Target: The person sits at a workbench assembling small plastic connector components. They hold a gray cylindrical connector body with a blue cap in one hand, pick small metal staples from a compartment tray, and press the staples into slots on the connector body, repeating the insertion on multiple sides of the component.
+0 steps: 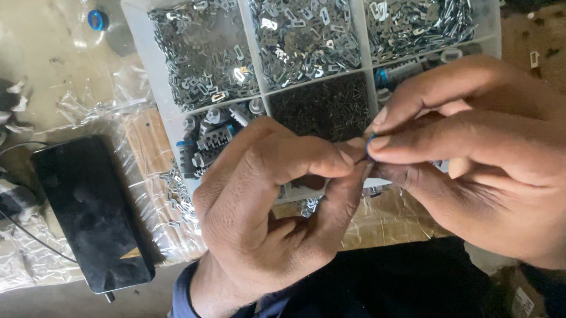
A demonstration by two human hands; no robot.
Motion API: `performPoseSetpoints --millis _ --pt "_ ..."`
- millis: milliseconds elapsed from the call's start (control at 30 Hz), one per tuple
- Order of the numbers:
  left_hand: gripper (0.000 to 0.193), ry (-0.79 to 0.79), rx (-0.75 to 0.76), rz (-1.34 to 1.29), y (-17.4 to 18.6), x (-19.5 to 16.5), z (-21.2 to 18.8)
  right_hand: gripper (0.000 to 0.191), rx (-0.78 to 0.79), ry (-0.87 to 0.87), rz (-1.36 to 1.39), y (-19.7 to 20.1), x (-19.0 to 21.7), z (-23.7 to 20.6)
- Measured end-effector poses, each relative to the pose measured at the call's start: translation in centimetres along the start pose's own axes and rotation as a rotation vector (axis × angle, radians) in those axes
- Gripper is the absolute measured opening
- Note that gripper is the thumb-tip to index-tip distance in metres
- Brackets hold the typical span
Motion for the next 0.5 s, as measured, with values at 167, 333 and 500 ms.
performPoseSetpoints --millis 167,333,500 --pt "0.027 -0.007 0.021 0.036 0.2 0.1 0.5 0.016 0.062 0.001 -0.058 -0.4 -0.4 -0.6" --pt "0.026 -0.127 0.049 0.398 -0.5 -1.5 2.4 0.028 -0.017 -0.171 0.082 0.6 -0.8 -0.4" --pt "0.029 -0.109 0.194 0.589 -2.2 -1.2 2.9 0.03 -0.015 -0.272 0.013 0.8 -0.7 0.1"
Point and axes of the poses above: each hand's wrist, its own z-axis towards the middle knuckle, its own y-axis out of the back of the hand, x = y × z, the point moved 8 cm from there along z, towards the middle knuckle
